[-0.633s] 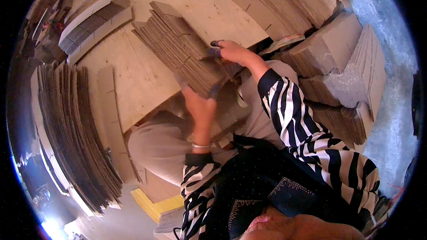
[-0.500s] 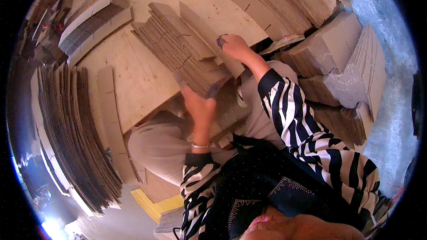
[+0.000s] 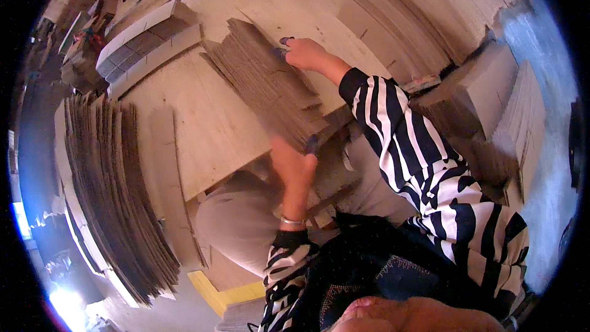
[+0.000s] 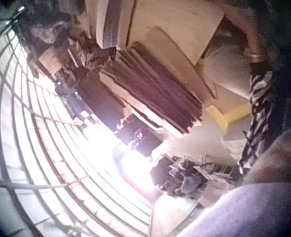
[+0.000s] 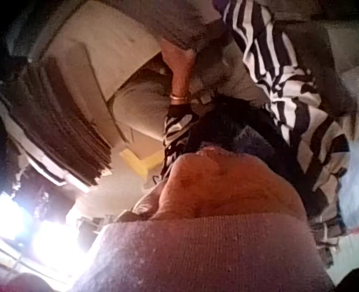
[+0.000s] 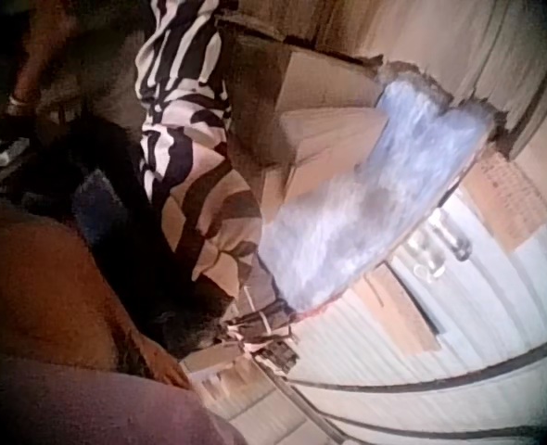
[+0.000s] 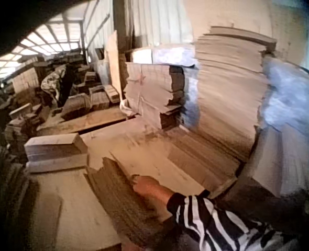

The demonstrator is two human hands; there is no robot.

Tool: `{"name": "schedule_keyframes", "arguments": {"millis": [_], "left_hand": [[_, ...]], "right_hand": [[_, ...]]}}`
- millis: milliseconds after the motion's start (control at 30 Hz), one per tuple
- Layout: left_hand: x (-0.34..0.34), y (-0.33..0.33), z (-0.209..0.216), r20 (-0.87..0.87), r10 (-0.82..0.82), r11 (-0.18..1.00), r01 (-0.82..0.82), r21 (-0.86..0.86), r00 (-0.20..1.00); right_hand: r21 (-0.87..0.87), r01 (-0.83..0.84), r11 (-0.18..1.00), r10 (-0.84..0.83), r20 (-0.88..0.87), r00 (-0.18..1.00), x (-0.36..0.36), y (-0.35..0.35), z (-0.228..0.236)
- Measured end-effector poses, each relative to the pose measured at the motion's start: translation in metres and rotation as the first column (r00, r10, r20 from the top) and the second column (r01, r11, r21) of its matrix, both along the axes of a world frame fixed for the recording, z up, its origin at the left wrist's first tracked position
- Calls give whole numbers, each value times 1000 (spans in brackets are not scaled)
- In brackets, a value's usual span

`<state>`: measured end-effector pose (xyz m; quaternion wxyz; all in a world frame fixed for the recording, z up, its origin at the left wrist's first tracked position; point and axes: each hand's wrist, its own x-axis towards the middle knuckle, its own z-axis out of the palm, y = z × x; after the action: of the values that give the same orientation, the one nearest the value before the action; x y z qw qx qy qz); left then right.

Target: The person sits on the floor and uses a knife to cut rectangular cardboard pieces from larger sheets. They repeatedly pick up sheets, score and snap them, then stack the cut pieces. At one point, they use scissors to cut a red string from a bundle of cardboard.

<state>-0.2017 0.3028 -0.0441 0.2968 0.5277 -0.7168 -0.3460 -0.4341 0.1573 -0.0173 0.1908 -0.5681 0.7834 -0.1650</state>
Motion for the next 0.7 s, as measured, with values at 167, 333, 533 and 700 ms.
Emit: {"name": "schedule_keyframes", "arguments": {"millis": [167,333,533,700], "left_hand": [[-14,15,15,-55,-116,990,119,69,992],[12,27,19,14,-66,996,66,54,998],[8,47,46,23,-136,987,134,83,990],[9,56,49,46,-122,992,124,-27,991]], "right_hand": [[-118,-7,993,-15,-180,984,-53,-45,-16],[-54,70,996,-68,38,997,22,-79,53],[-118,112,987,-119,-54,991,34,-104,58],[-20,186,982,-187,-66,980,-27,-112,45]]}}
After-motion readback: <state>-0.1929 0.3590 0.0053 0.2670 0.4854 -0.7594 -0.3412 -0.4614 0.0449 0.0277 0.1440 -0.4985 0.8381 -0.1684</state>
